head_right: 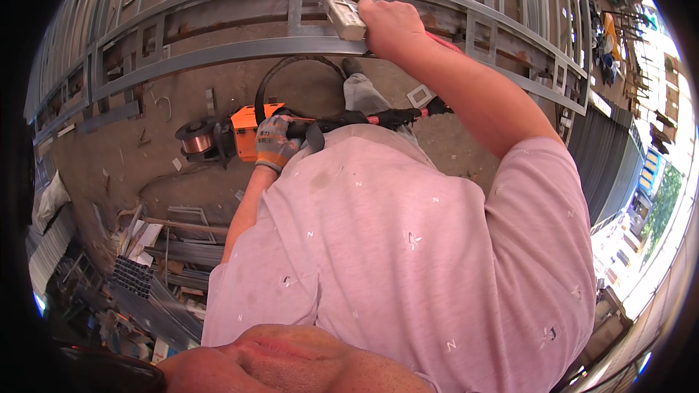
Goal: The person welds joints on a large curved metal frame using a handheld welding torch. They move along the structure, applying welds at multiple intersections while wearing gloves and protective eyewear.
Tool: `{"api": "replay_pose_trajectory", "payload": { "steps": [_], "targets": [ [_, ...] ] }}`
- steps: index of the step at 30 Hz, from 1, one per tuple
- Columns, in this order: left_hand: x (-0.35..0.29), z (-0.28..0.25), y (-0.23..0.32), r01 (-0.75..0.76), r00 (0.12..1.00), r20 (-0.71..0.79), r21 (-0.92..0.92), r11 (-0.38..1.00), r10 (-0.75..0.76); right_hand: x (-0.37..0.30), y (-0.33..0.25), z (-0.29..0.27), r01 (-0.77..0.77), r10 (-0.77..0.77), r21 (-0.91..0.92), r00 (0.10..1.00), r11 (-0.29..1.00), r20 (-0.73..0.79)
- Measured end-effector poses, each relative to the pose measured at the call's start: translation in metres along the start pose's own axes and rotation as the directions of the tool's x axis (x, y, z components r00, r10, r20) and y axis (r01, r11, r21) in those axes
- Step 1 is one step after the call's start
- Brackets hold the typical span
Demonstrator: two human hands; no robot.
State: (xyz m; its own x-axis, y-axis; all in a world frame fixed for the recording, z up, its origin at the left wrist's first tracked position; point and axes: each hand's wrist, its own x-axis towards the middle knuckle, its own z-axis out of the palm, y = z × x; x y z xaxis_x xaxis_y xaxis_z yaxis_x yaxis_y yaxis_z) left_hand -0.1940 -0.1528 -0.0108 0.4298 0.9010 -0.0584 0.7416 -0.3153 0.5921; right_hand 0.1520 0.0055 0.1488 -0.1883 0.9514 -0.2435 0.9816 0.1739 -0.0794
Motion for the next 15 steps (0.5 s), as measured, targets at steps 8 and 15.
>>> {"api": "replay_pose_trajectory", "payload": {
  "steps": [8,15],
  "targets": [
    [0.021,0.007,0.014,-0.02,0.999,0.048,0.043,0.999,0.018,-0.028,0.029,0.008,-0.071,0.071,0.005,0.997,0.997,0.02],
    [0.034,0.009,0.022,-0.028,0.993,0.112,0.073,0.997,0.02,-0.021,0.031,0.006,-0.038,0.037,0.011,0.999,0.999,0.013]
  ]
}}
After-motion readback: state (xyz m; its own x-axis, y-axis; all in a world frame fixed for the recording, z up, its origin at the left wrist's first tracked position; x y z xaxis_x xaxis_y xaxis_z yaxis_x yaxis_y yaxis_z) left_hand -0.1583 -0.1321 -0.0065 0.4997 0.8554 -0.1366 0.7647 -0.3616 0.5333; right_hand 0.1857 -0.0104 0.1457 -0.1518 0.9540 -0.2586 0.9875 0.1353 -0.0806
